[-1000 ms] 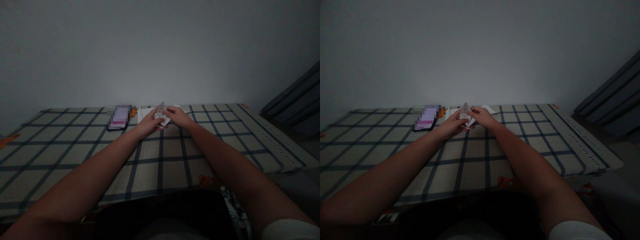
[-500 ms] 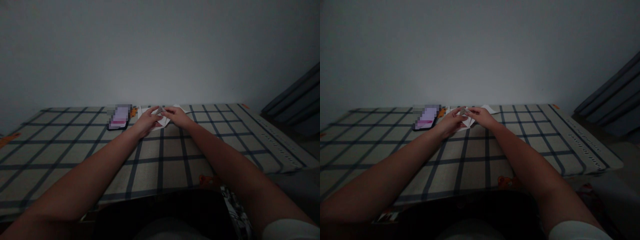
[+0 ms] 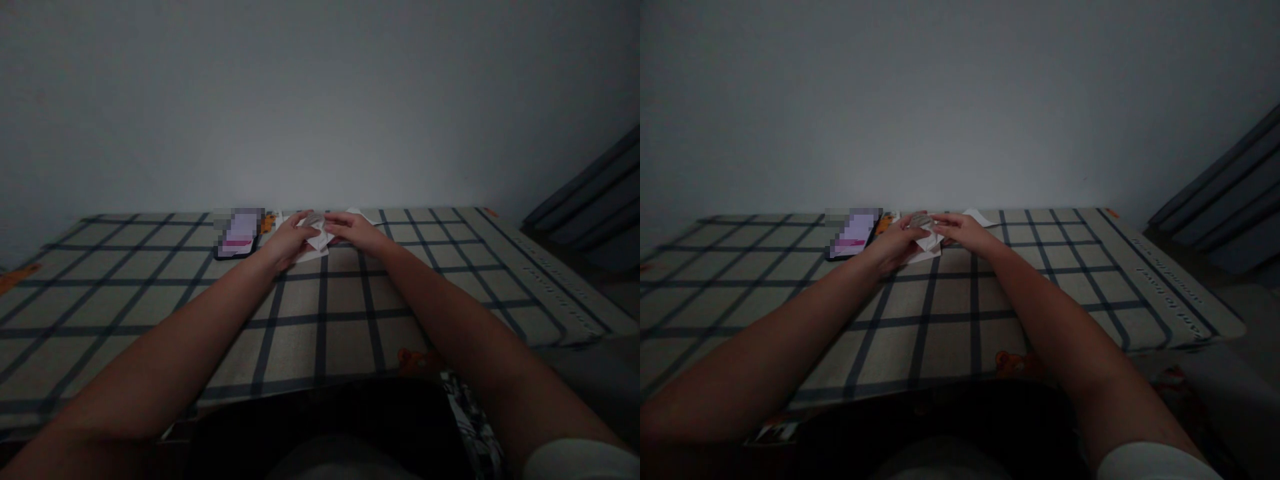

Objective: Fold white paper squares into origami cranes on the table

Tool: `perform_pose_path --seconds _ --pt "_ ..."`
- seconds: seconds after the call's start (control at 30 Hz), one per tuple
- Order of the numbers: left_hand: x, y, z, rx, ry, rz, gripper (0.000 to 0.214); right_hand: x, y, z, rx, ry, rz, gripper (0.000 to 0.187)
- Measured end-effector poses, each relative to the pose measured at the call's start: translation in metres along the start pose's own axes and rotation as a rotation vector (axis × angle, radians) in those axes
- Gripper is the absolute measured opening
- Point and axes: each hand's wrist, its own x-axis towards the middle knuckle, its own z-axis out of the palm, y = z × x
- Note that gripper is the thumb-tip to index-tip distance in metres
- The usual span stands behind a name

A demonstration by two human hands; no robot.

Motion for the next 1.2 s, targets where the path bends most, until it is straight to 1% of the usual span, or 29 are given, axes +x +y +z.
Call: perform_pose_path --seconds 0.07,0.17,0.33,0.43,0.57,0.67,0.8,0.93,1.07,1.2 --pt "-0.002 0.001 0.001 0.012 -0.012 -0.012 0.052 0.0 0.001 -0.001 -0.024 -0.002 0.017 0.043" --pt "-0.006 0.001 0.003 0.073 -0.01 -0.008 0.051 -0.001 -0.001 0.002 -0.052 0.001 0.024 0.042" --pt "-0.003 -0.005 0.002 0.131 0.04 -0.007 0.064 -0.002 -0.005 0.008 -0.076 0.031 0.045 0.032" --pt "0.0 -0.008 0.0 0.154 0.041 0.017 0.067 -0.002 -0.006 0.01 -0.099 0.064 0.05 0.029" --pt "-0.003 -0.007 0.0 0.3 0.061 0.078 0.072 -0.002 -0.007 0.011 -0.154 0.081 0.027 0.022" --pt "-0.006 -0.005 0.001 0.362 0.059 0.09 0.074 -0.003 -0.007 0.01 -0.185 0.081 0.006 0.017" --pt "-0.007 -0.004 0.001 0.36 0.047 0.098 0.073 -0.004 -0.009 0.008 -0.166 0.053 0.005 0.017" --pt "-0.007 -0.004 0.003 0.266 0.035 0.059 0.071 -0.002 -0.007 0.005 -0.174 0.05 0.006 0.019" --pt "-0.007 -0.002 0.006 0.183 0.067 0.006 0.072 0.002 0.0 0.003 -0.165 0.06 -0.017 0.022" --pt "-0.004 -0.004 0.005 0.15 0.093 -0.005 0.065 0.004 0.005 0.002 -0.161 0.061 -0.027 0.023"
